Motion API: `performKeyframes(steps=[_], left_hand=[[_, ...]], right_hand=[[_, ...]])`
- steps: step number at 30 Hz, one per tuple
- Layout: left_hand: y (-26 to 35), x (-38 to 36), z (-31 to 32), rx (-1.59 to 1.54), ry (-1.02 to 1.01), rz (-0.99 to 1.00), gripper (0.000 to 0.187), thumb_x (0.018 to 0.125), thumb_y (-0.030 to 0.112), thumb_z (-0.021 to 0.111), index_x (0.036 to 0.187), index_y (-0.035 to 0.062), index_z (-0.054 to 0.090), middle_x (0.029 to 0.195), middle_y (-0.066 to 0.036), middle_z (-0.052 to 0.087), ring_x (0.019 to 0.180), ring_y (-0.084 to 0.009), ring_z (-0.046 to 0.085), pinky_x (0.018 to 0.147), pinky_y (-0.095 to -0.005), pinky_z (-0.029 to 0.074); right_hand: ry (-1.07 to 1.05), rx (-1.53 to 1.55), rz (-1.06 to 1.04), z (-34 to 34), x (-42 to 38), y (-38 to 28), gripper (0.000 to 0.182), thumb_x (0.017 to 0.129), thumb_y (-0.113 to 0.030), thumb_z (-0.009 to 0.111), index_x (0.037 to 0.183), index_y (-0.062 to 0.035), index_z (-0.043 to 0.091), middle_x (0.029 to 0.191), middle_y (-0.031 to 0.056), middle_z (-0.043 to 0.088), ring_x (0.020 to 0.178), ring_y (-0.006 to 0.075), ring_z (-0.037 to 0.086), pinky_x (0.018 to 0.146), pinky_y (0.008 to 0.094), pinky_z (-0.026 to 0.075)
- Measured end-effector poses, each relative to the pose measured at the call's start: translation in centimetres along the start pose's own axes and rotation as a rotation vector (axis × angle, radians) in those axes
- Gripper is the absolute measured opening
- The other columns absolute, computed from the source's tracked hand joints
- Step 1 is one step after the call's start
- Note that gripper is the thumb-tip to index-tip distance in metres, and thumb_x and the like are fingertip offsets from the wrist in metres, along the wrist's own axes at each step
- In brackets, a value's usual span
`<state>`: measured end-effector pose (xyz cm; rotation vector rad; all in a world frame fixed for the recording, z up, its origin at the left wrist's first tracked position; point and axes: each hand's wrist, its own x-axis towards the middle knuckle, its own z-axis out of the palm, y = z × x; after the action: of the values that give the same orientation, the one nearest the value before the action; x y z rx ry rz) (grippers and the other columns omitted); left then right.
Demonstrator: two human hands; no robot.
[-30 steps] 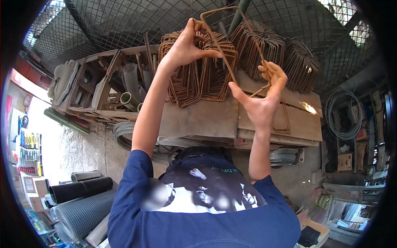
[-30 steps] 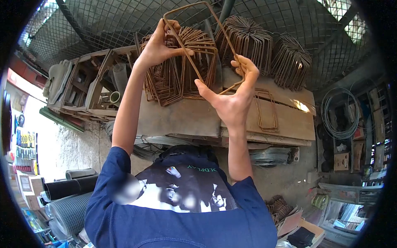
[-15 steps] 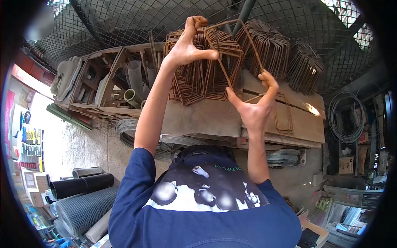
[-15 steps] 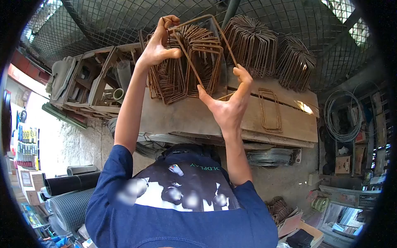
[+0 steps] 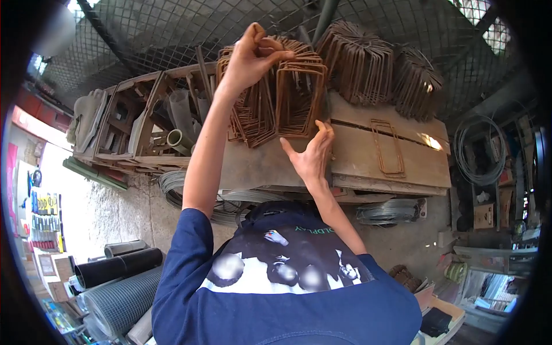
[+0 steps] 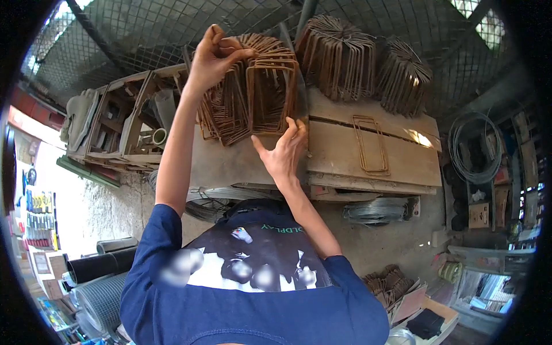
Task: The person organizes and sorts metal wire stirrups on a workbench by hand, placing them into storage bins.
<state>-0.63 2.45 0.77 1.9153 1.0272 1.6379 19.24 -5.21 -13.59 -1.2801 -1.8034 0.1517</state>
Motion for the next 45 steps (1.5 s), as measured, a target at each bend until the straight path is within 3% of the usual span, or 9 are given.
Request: performKeyframes(steps=[6,10,11,14,25,33,40,43,45], left_hand=[[0.2,-0.1,0.1,-0.11,-0.004,0.003,0.041,0.082,0.0,0.069,0.085,0.0086,0.028,0.079,-0.008,0.064,0.084,-0.0091,0.063,0.071,-0.0197,0.05],[-0.4,0.0,0.1,-0.071,-0.004,0.0,0.043,0.083,0.002,0.069,0.083,0.0092,0.027,0.077,-0.007,0.064,0.078,-0.0049,0.059,0.068,-0.018,0.047],[0.0,0.0,0.4,-0.107,0.0,-0.009,0.043,0.082,0.004,0.071,0.083,0.0098,0.028,0.075,-0.005,0.063,0.074,-0.0036,0.057,0.067,-0.0176,0.046],[-0.4,0.3,0.5,-0.113,-0.006,0.001,0.044,0.081,0.004,0.072,0.083,0.0102,0.029,0.074,-0.003,0.062,0.074,-0.0031,0.056,0.068,-0.0177,0.046],[-0.4,0.5,0.6,-0.136,-0.034,-0.027,0.043,0.081,0.004,0.071,0.087,0.0089,0.029,0.085,-0.008,0.062,0.086,-0.0124,0.065,0.072,-0.0222,0.054],[-0.4,0.5,0.2,-0.072,-0.071,-0.004,0.045,0.08,0.007,0.073,0.088,0.009,0.029,0.082,-0.008,0.062,0.084,-0.0119,0.066,0.071,-0.022,0.053],[-0.3,0.4,0.1,-0.05,-0.072,-0.006,0.046,0.079,0.008,0.074,0.088,0.0094,0.029,0.082,-0.008,0.062,0.082,-0.0105,0.065,0.069,-0.0221,0.052],[0.4,0.5,0.5,-0.039,-0.075,-0.018,0.046,0.078,0.007,0.074,0.087,0.0101,0.029,0.082,-0.006,0.06,0.083,-0.0102,0.063,0.073,-0.0233,0.052],[0.6,0.6,0.9,-0.037,-0.079,-0.032,0.046,0.078,0.005,0.074,0.086,0.0105,0.029,0.082,-0.005,0.059,0.084,-0.0104,0.062,0.076,-0.0246,0.051]], right_hand=[[0.083,-0.068,0.152,-5.4,2.7,7.4,0.08,0.069,-0.028,0.079,0.127,0.0021,0.033,0.12,0.0286,0.038,0.113,0.0428,0.042,0.097,0.0514,0.037],[-0.149,-0.501,0.525,-11.5,4.5,14.6,0.094,0.065,-0.039,0.082,0.133,0.0025,0.032,0.13,0.035,0.037,0.122,0.0452,0.041,0.099,0.0568,0.036],[-0.191,-0.598,0.499,-12.3,4.1,17.1,0.105,0.06,-0.046,0.083,0.136,0.0014,0.028,0.128,0.0359,0.04,0.12,0.0461,0.044,0.098,0.0543,0.038],[-0.377,-0.396,0.597,-13.9,3.5,20.4,0.11,0.057,-0.047,0.085,0.137,0.0005,0.026,0.124,0.0345,0.045,0.117,0.045,0.046,0.098,0.0502,0.04],[-0.313,-0.463,0.606,-15.0,3.2,19.6,0.098,0.055,-0.039,0.086,0.129,-0.0006,0.035,0.115,0.0292,0.055,0.11,0.0409,0.052,0.093,0.0443,0.045],[-0.242,-0.215,0.621,-15.6,3.2,17.7,0.098,0.054,-0.028,0.088,0.131,-0.0016,0.033,0.118,0.0269,0.054,0.11,0.0408,0.053,0.092,0.0444,0.045],[-0.064,-0.2,0.516,-14.9,2.5,16.7,0.099,0.057,-0.033,0.088,0.133,-0.0025,0.032,0.122,0.0279,0.051,0.114,0.0372,0.051,0.094,0.0446,0.043],[0.007,0.169,0.628,-15.9,3.8,15.2,0.093,0.063,-0.034,0.085,0.132,-0.0007,0.032,0.12,0.026,0.052,0.113,0.0302,0.053,0.094,0.0397,0.044],[-0.078,0.834,0.694,-16.5,4.7,14.4,0.087,0.069,-0.033,0.081,0.131,0.002,0.032,0.12,0.0239,0.052,0.112,0.0244,0.053,0.092,0.035,0.044]])
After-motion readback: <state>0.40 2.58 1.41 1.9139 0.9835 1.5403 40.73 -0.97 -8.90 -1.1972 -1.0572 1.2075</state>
